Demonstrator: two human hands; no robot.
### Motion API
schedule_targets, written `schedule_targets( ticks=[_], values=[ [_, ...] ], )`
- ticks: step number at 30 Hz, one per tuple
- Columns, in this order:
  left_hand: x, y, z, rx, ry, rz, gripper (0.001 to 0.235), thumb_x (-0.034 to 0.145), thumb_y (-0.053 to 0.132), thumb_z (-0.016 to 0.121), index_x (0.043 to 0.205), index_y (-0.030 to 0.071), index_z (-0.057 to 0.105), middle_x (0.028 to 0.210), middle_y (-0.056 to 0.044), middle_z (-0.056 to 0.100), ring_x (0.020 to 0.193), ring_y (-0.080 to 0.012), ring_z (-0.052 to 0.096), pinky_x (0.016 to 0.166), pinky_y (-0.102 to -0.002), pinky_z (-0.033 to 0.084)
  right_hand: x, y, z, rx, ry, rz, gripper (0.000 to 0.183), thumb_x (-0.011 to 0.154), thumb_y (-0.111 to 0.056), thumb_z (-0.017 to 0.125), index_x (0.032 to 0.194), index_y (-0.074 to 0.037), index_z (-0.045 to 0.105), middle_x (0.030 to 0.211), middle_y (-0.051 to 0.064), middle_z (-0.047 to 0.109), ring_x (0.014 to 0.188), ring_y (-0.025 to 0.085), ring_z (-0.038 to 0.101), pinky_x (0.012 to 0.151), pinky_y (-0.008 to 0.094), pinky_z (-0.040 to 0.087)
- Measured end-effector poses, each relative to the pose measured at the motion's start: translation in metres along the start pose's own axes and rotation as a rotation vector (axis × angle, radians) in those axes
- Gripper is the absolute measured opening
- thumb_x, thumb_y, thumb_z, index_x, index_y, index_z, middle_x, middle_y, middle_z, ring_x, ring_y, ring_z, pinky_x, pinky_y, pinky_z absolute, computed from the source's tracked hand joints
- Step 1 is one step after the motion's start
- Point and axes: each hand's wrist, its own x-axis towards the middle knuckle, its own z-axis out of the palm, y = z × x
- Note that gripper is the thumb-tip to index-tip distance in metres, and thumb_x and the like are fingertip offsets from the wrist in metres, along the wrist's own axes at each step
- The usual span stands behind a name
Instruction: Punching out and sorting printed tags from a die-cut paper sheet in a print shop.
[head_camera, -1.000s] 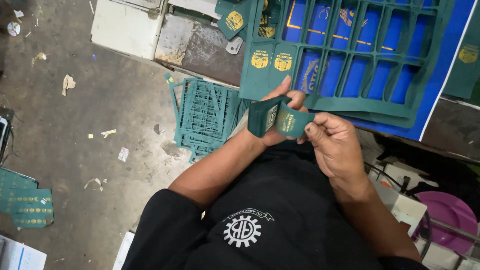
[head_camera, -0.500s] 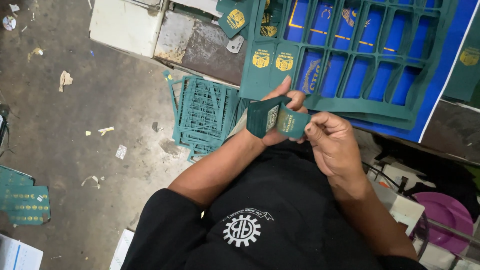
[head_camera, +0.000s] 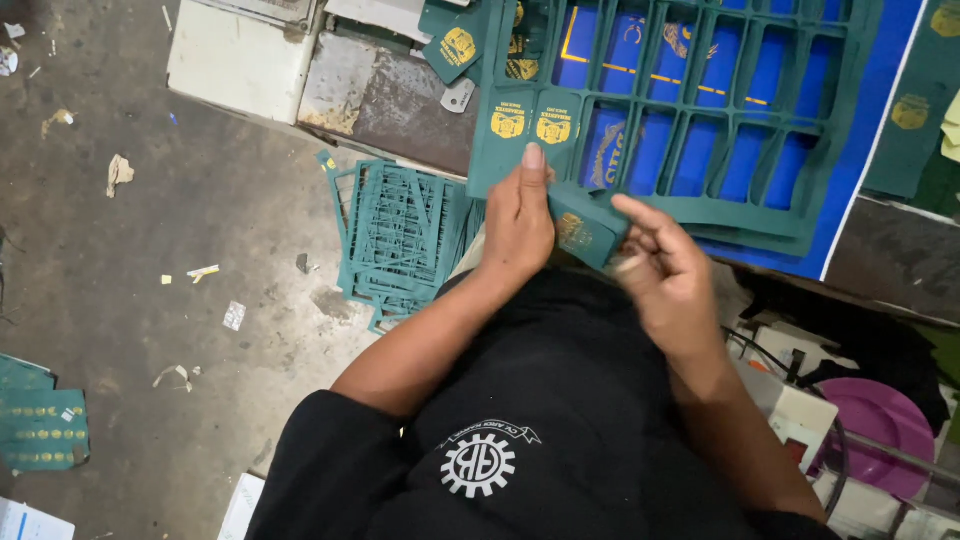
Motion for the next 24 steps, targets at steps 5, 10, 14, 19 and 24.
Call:
schedule_targets(
  ticks=[5, 10, 14, 19, 24],
  values=[
    [-0.007, 0.010, -0.007, 0.219, -0.069, 0.168, 0.062, 0.115, 0.052, 0.030, 0.106, 0.000, 0.064, 0.092, -0.009, 0.066, 0.088, -0.0207, 0.063, 0.083, -0.036, 0.051, 0.005, 0.008, -0.003, -0.123, 0.084, 0.017, 0.040, 0.103, -0.005, 0.064, 0.141, 0.003, 0.055, 0.120, 0.007, 0.070, 0.106, 0.009, 0.063, 0.093, 0.023, 0.050],
    [-0.008, 0.041, -0.024, -0.069, -0.467, 0.002, 0.040, 0.107, 0.043, 0.050, 0.115, 0.006, 0.063, 0.099, 0.000, 0.063, 0.091, -0.0119, 0.061, 0.079, -0.030, 0.053, 0.011, 0.021, -0.039, 0.145, 0.069, 0.050, 0.038, 0.104, -0.003, 0.065, 0.140, 0.004, 0.057, 0.118, 0.009, 0.069, 0.107, 0.012, 0.064, 0.096, 0.026, 0.051],
    [-0.009, 0.024, -0.028, -0.359, -0.672, -0.098, 0.022, 0.104, 0.028, 0.070, 0.106, 0.006, 0.065, 0.094, 0.002, 0.064, 0.086, -0.0089, 0.061, 0.075, -0.027, 0.053, 0.011, 0.027, -0.049, 0.509, -0.093, 0.152, 0.039, 0.101, -0.007, 0.069, 0.137, 0.004, 0.057, 0.120, 0.012, 0.069, 0.109, 0.018, 0.067, 0.097, 0.032, 0.053],
    [-0.014, 0.021, -0.020, -0.590, -0.713, -0.208, 0.019, 0.101, 0.021, 0.075, 0.106, 0.005, 0.066, 0.094, -0.002, 0.067, 0.085, -0.0112, 0.065, 0.075, -0.029, 0.054, 0.004, 0.059, -0.055, 0.712, -0.172, 0.161, 0.048, 0.099, -0.018, 0.077, 0.137, 0.002, 0.055, 0.126, 0.013, 0.066, 0.115, 0.023, 0.068, 0.101, 0.038, 0.054],
    [-0.019, 0.019, -0.014, -0.712, -0.774, -0.254, 0.021, 0.103, 0.022, 0.074, 0.107, 0.003, 0.066, 0.094, -0.006, 0.069, 0.086, -0.0161, 0.067, 0.078, -0.031, 0.054, 0.001, 0.068, -0.042, 0.900, -0.256, 0.118, 0.061, 0.094, -0.035, 0.082, 0.137, -0.001, 0.055, 0.127, 0.018, 0.067, 0.113, 0.033, 0.069, 0.098, 0.047, 0.057]
  ],
)
